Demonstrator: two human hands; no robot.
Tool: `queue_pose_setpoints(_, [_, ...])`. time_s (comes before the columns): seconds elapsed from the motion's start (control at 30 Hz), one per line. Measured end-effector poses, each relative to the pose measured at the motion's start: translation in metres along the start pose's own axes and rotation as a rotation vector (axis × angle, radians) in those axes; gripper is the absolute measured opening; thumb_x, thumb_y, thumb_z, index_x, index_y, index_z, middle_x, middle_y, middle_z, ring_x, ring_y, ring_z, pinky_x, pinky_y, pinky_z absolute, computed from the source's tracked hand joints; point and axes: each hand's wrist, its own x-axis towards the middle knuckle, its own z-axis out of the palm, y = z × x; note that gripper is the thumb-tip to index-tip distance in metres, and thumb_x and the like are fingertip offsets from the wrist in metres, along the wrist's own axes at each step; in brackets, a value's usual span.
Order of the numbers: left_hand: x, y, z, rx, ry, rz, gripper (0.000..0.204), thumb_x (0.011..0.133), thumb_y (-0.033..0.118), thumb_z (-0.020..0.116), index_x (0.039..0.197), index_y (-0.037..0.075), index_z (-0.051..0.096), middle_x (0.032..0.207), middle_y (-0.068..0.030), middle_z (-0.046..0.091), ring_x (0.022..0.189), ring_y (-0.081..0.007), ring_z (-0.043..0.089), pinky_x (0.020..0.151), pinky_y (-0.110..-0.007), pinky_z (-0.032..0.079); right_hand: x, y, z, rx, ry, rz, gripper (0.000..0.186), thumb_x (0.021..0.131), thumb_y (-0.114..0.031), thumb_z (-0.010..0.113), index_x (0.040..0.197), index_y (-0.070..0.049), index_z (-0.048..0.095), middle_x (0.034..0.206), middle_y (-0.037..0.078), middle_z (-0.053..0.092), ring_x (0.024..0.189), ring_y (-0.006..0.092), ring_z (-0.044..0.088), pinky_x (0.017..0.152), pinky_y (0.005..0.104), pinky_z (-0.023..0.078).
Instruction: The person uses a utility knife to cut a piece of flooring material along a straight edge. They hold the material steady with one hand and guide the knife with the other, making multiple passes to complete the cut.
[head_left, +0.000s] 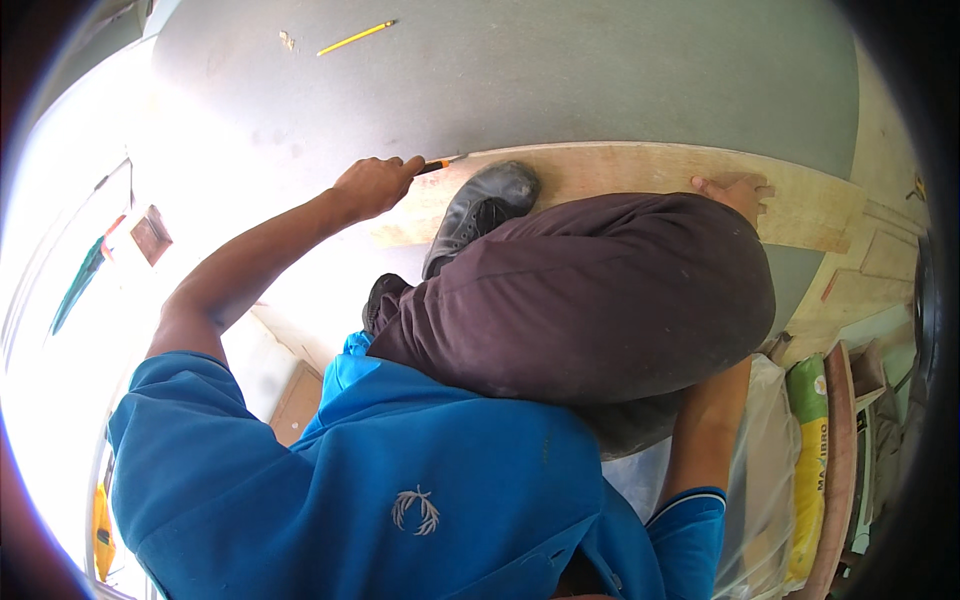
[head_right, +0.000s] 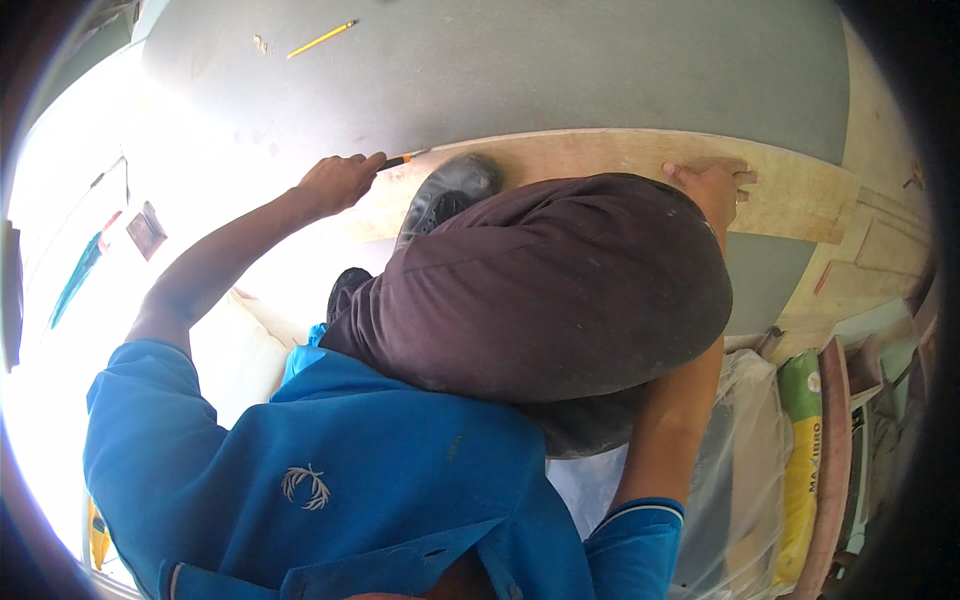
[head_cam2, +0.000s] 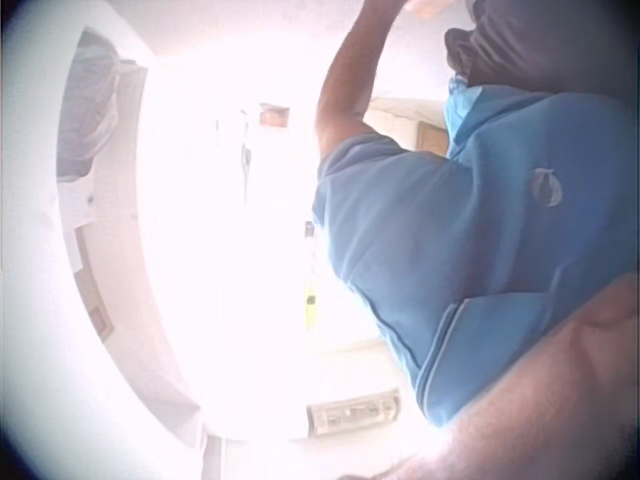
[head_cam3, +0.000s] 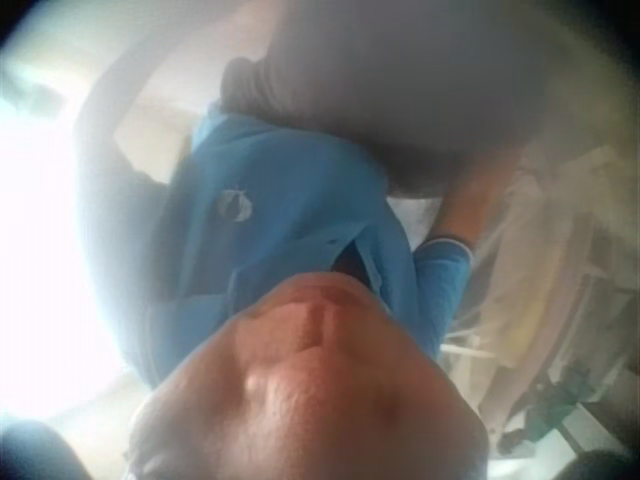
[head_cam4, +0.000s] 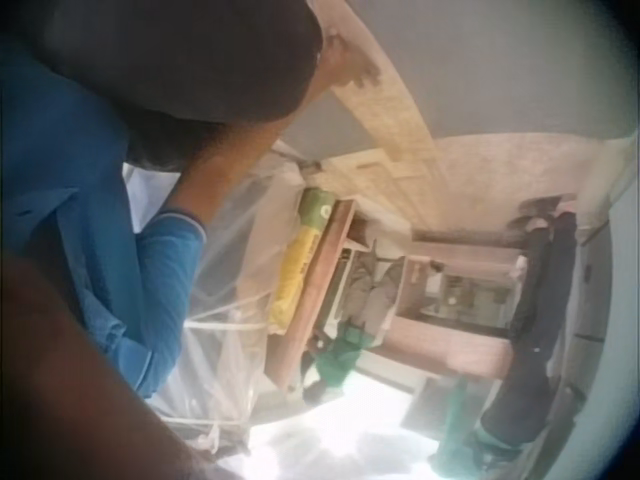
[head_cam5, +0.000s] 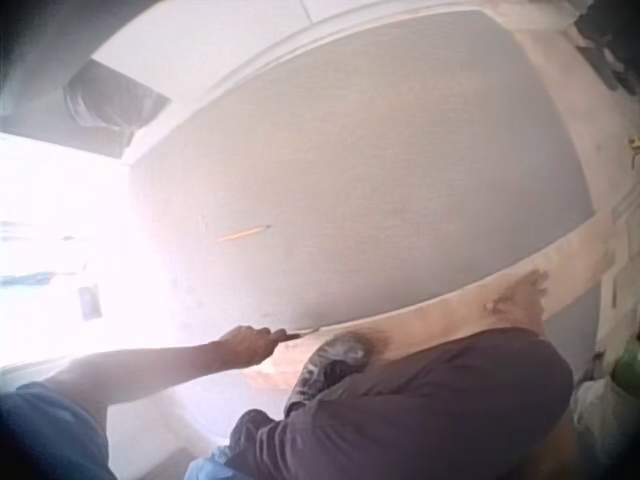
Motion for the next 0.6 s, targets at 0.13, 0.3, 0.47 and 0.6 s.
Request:
queue_pose_setpoints(0.13, [-0.014, -0.014, 0.004, 0.000, -0.011, -0.020, 0.028, 0.110, 0.022, 0.052, 0.134, 0.009, 0.047, 0.098, -0.0204, 0.071, 0.086, -0.0396, 0.073, 0.077, -0.052, 0.059, -0.011, -0.008, -0.007, 0.004, 0.012, -0.026, 0.135, 0.075, -0.049, 0.094, 0.162, 0.012, 0.010, 0.171, 0.037, 0.004, 0.157, 0.0548, 0.020, 0.122, 0.0579, 0.040])
queue_pose_setpoints(0.3, [-0.024, 0.003, -0.023, 0.017, -0.019, -0.064, 0.024, 0.107, 0.017, 0.052, 0.128, 0.006, 0.052, 0.095, -0.0224, 0.072, 0.088, -0.0375, 0.073, 0.078, -0.052, 0.057, -0.014, -0.007, -0.011, 0.027, 0.007, -0.046, 0.134, 0.076, -0.048, 0.094, 0.160, 0.015, 0.011, 0.170, 0.039, 0.005, 0.156, 0.0560, 0.020, 0.123, 0.0581, 0.038])
queue_pose_setpoints(0.47, [-0.015, 0.028, -0.058, -0.223, 0.093, 0.028, 0.029, 0.108, 0.020, 0.054, 0.133, 0.006, 0.051, 0.107, -0.0211, 0.073, 0.096, -0.0412, 0.073, 0.083, -0.054, 0.057, 0.001, 0.007, 0.002, 0.064, -0.006, -0.078, 0.139, 0.073, -0.049, 0.095, 0.159, 0.018, 0.009, 0.170, 0.041, 0.002, 0.155, 0.0576, 0.021, 0.122, 0.0573, 0.038])
queue_pose_setpoints(0.6, [0.022, 0.071, -0.052, -0.298, 0.201, 0.223, 0.044, 0.106, 0.018, 0.057, 0.149, 0.013, 0.046, 0.121, -0.0216, 0.070, 0.107, -0.0418, 0.072, 0.094, -0.053, 0.058, 0.015, 0.015, 0.012, 0.074, 0.048, -0.127, 0.143, 0.069, -0.049, 0.097, 0.161, 0.016, 0.009, 0.171, 0.038, -0.001, 0.155, 0.0571, 0.022, 0.120, 0.0584, 0.040])
